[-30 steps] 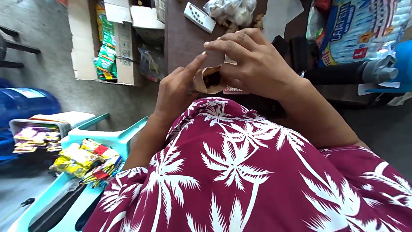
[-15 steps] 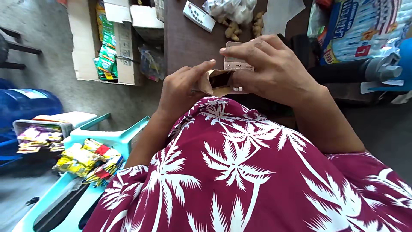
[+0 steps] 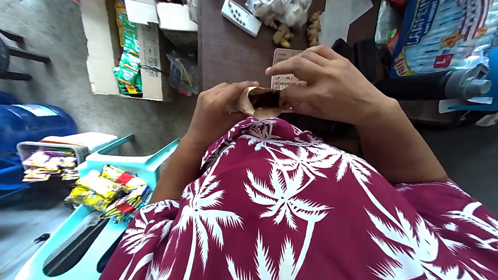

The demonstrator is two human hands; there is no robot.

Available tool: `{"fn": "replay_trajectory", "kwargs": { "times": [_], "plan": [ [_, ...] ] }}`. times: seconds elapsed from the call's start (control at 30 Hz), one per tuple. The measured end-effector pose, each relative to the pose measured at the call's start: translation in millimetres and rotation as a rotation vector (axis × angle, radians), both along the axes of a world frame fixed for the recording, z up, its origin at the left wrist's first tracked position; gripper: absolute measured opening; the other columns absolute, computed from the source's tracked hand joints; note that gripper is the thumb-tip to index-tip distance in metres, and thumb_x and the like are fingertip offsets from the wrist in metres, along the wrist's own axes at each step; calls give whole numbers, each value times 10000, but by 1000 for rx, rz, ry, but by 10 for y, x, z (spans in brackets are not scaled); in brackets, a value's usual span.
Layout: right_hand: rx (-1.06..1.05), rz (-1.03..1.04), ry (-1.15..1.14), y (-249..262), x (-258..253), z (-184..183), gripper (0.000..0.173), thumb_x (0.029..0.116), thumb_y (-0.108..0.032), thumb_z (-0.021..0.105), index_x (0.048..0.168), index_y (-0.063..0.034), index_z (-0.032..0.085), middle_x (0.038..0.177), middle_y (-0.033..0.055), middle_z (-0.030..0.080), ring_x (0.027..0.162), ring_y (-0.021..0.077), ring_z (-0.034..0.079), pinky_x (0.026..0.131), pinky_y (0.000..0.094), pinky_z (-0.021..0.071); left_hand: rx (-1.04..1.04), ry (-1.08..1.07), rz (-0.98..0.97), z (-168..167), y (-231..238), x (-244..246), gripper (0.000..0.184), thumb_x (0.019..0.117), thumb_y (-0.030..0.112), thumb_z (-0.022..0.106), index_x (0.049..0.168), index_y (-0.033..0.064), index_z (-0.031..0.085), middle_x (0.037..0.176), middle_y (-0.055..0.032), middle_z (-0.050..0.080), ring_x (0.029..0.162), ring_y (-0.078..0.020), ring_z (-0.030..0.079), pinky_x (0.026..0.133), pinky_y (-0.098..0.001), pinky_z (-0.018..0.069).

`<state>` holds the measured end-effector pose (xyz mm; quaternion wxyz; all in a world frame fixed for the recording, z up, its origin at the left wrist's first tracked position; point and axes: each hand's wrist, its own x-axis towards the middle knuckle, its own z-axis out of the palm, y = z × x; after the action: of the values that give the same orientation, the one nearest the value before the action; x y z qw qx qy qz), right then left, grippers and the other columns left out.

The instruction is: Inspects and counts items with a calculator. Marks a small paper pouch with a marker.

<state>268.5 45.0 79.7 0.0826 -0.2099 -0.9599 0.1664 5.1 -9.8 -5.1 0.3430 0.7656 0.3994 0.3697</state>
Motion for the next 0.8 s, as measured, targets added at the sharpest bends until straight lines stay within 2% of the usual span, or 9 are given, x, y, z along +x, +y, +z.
{"fn": "replay_trajectory", "kwargs": {
  "times": [0.07, 0.2, 0.27, 0.37, 0.43, 0.53, 0.7, 0.73, 0.8],
  "plan": [
    [-106, 14, 77, 18, 26, -21, 196, 1023, -117, 536, 940, -54, 701, 1355, 183, 640, 1196, 351, 633, 1001, 507, 479, -61, -104, -43, -16, -7, -47, 339, 900, 153, 759, 1179, -32, 704, 1090, -167, 741, 1021, -197, 713, 946, -343, 564],
    [-335, 41, 210, -5, 17, -102, 142, 976, -82, 563, 949, -42, 697, 1234, 173, 676, 1141, 291, 651, 914, 431, 546, -167, -236, -117, -24, -41, -169, 360, 879, 153, 776, 1162, -50, 687, 1077, -122, 735, 1014, -115, 699, 939, -298, 573],
    [-361, 74, 228, -29, -29, -157, 136, 953, -76, 544, 926, -43, 673, 1128, 146, 699, 1045, 263, 667, 849, 400, 551, -200, -265, -140, -31, -60, -224, 361, 870, 149, 781, 1156, -46, 681, 1063, -90, 734, 994, -79, 691, 918, -271, 575],
    [-325, 110, 211, -45, -100, -200, 156, 946, -105, 530, 927, -47, 673, 1048, 146, 702, 953, 283, 668, 765, 423, 520, -246, -290, -171, -53, -77, -288, 361, 861, 133, 775, 1162, -41, 676, 1072, -63, 733, 993, -55, 683, 911, -258, 569],
    [-285, 124, 179, -46, -126, -194, 200, 973, -144, 507, 965, -69, 693, 1063, 139, 707, 966, 294, 669, 800, 451, 511, -264, -306, -185, -72, -79, -328, 358, 870, 134, 768, 1168, -38, 669, 1079, -55, 731, 1000, -46, 680, 914, -251, 568],
    [-259, 141, 151, -66, -137, -166, 236, 993, -169, 482, 945, -86, 698, 1095, 132, 709, 985, 297, 670, 837, 472, 505, -286, -309, -194, -78, -94, -360, 345, 872, 123, 761, 1164, -36, 667, 1086, -68, 732, 1006, -64, 687, 910, -261, 575],
    [-228, 105, 126, -147, -91, -195, 248, 971, -300, 572, 973, -93, 708, 1135, 130, 709, 979, 300, 676, 827, 477, 513, -323, -325, -167, -64, -163, -376, 356, 846, 116, 784, 1159, -10, 668, 1092, -34, 731, 1009, -57, 689, 905, -265, 585],
    [-210, 93, 123, -168, -84, -205, 247, 993, -295, 576, 968, -86, 705, 1156, 136, 709, 991, 309, 682, 838, 479, 521, -326, -325, -165, -61, -175, -376, 363, 846, 127, 789, 1163, -2, 668, 1101, -25, 731, 1018, -52, 686, 911, -263, 583],
    [-190, 55, 149, -223, -79, -234, 216, 1051, -192, 554, 957, -50, 685, 1169, 159, 709, 985, 325, 687, 841, 474, 527, -317, -315, -162, -70, -194, -356, 373, 841, 153, 792, 1150, -10, 662, 1097, -40, 717, 1013, -65, 675, 900, -268, 574]
  ]
}}
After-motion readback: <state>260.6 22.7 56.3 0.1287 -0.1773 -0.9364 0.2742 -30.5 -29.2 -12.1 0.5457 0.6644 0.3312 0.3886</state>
